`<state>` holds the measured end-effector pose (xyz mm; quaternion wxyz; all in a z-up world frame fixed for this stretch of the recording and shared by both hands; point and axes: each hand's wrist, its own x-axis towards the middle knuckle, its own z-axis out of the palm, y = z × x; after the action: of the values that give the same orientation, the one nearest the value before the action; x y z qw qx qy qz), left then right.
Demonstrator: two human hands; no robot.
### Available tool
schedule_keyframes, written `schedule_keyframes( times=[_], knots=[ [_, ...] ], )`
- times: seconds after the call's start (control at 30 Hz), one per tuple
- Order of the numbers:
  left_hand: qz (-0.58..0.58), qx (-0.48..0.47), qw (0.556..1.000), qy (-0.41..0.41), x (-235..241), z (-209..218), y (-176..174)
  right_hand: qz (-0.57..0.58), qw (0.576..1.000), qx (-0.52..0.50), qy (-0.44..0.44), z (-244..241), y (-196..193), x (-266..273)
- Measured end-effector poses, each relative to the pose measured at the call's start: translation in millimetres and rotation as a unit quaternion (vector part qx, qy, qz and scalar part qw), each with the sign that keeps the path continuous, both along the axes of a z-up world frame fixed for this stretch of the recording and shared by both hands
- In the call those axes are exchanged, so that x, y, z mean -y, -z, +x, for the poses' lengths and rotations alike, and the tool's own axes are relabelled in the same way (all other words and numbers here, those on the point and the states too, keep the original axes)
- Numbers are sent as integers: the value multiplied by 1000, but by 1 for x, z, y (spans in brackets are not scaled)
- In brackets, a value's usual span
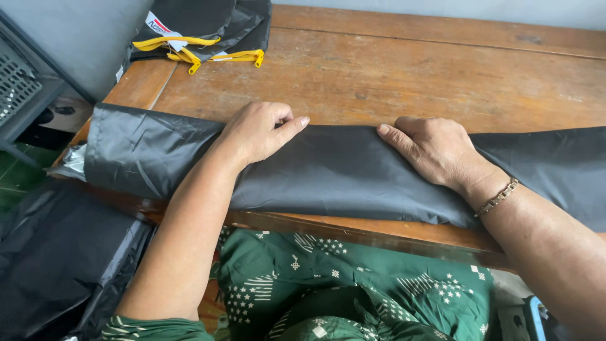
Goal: The person folds a long black bag on a wooden table, tucking in the ends and folding it into a compact square. They then place the folded bag into a black zippered pouch and zip it closed.
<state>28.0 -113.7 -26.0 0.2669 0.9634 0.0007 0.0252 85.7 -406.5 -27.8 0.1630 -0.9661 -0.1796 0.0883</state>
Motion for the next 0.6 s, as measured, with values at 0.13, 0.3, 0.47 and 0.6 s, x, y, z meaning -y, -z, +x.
schedule_keyframes(
  times=[0.13, 0.3, 0.47, 0.6],
  knots=[
    [-1, -5, 1000, 1, -2, 2, 0, -5, 1000, 1, -1, -3, -2, -1],
    [-8, -2, 1000, -4, -1, 4, 1, -2, 1000, 5, -4, 0, -1, -1],
    [-5, -8, 1000, -7, 2, -1, -4, 6, 1000, -1, -1, 1, -1, -1],
    [10, -16, 1000, -2, 2, -4, -8, 4, 1000, -5, -3, 2, -1, 2]
  ],
)
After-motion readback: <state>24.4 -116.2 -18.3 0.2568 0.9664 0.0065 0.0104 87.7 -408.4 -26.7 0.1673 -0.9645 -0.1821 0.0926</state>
